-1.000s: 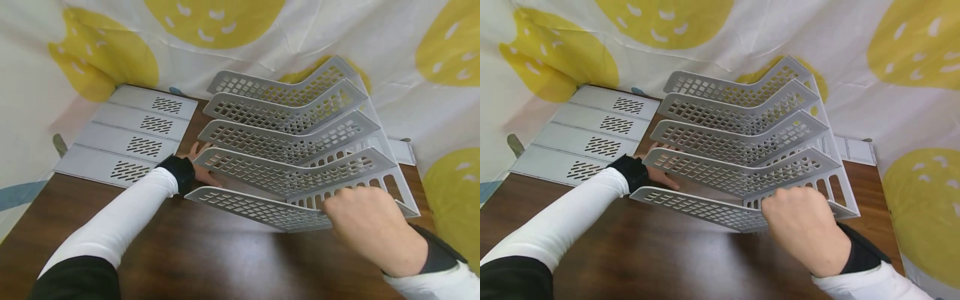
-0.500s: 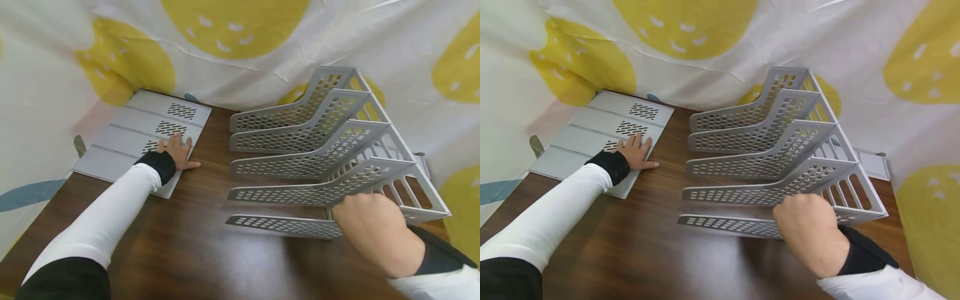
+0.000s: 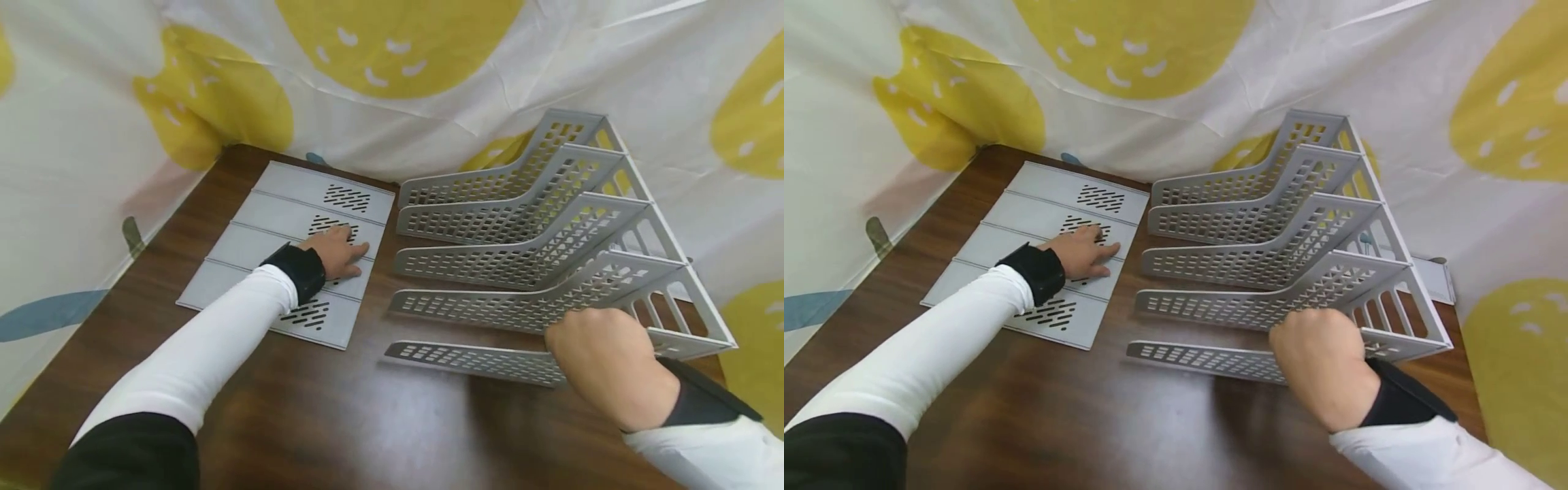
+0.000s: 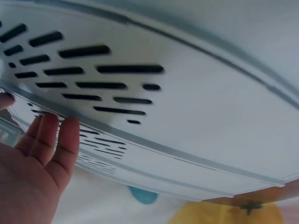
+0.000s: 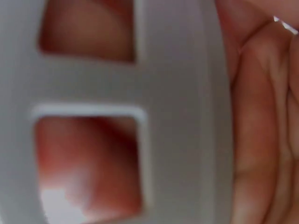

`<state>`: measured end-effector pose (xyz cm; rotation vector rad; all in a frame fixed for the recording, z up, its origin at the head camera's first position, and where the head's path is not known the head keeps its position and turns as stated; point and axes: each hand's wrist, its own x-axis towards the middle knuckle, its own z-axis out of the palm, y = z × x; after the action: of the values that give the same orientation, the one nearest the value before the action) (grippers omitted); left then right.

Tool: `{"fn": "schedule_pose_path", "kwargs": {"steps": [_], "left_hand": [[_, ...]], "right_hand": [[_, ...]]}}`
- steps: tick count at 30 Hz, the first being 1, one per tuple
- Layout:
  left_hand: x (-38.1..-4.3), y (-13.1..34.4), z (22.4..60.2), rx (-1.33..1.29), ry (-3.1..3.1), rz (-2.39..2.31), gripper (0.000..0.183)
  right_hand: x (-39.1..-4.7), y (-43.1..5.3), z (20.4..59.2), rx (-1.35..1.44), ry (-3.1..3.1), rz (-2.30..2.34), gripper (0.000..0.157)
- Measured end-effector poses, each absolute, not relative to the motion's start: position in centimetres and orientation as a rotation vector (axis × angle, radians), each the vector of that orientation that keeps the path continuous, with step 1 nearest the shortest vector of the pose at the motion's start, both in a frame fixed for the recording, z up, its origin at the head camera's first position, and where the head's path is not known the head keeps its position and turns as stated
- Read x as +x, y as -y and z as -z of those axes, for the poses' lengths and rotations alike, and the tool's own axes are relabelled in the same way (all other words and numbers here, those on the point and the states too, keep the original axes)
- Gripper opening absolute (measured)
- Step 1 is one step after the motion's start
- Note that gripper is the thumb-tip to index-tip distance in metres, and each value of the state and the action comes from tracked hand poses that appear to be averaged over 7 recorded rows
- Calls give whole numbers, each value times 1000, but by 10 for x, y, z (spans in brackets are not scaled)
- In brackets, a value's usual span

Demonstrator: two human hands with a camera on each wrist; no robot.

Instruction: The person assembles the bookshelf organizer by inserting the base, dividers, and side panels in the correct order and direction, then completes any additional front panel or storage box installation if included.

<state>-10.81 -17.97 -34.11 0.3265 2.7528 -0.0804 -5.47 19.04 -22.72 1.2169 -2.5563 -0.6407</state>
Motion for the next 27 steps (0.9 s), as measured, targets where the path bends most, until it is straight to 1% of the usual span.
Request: {"fn": "schedule_pose_path", "kwargs": {"steps": [4,6,7,9,12,14,16,19,21,23,27], "left_hand": [[-119,173,342,369,-2768,94,61],[-125,173,345,339,-2797,60,65],[-129,173,347,319,-2813,54,70],[-137,174,353,266,-2828,12,85],[-148,176,367,166,-2805,-28,110],[-151,178,376,70,-2779,-68,120],[-153,180,383,-3,-2754,-92,124],[-153,180,393,-48,-2727,-98,126],[-151,179,398,-55,-2710,-90,127],[-149,178,402,-73,-2705,-73,128],[-144,170,405,-128,-2728,-97,130]], "right_hand": [[-52,-184,229,1250,2649,698,40],[-49,-176,227,1273,2617,646,37],[-48,-171,224,1285,2570,605,35],[-47,-157,210,1313,2486,518,29],[-58,-130,172,1358,2467,463,26],[-76,-109,142,1382,2561,489,26],[-104,-87,116,1389,2699,533,25],[-154,-58,97,1439,2805,656,18],[-183,-41,99,1516,2793,712,13],[-206,-26,109,1617,2730,752,7],[-236,-3,146,1736,2672,766,12]]}}
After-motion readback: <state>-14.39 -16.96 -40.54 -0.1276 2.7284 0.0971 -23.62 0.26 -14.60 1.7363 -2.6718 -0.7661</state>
